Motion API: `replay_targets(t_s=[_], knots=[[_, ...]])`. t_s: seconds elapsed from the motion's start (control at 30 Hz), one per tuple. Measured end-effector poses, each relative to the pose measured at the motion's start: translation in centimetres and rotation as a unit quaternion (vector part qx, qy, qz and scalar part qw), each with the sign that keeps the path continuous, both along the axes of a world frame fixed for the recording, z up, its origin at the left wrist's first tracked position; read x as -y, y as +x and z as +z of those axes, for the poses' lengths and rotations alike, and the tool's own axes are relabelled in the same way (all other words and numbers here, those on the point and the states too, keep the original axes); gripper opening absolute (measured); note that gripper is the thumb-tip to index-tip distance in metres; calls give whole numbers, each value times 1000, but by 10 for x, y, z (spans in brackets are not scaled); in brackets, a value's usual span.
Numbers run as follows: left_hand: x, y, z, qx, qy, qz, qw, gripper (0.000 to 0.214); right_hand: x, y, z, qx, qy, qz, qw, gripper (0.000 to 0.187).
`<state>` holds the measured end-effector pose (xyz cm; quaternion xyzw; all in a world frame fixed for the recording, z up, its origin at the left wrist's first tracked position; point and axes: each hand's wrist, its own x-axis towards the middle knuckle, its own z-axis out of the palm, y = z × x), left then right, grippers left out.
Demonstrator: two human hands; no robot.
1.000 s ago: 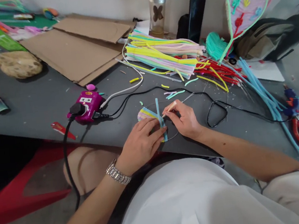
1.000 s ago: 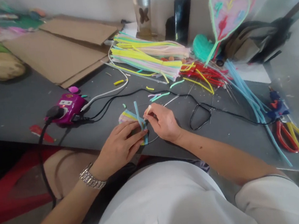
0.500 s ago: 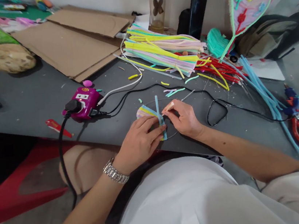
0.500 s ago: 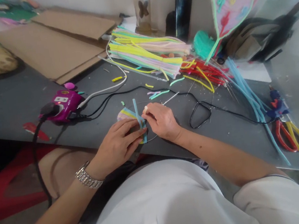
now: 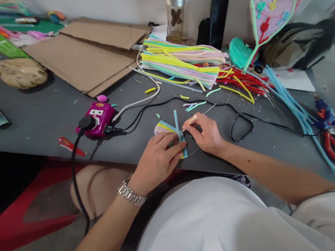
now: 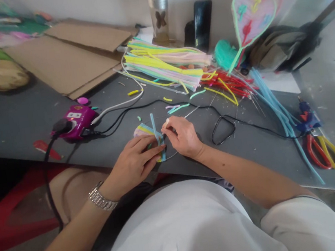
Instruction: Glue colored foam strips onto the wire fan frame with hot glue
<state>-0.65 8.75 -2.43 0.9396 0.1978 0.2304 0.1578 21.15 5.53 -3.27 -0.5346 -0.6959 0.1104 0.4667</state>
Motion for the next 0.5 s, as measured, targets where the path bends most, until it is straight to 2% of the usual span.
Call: replay_targets(t_s=[0.2, 0.5], knots=[[1, 0, 0, -20, -4, -3, 1000, 28, -2, -1, 2, 40, -9, -2, 999, 16], [2, -1, 0, -48, 14, -1, 999, 29, -2, -2, 3, 45, 4, -6, 999, 16]])
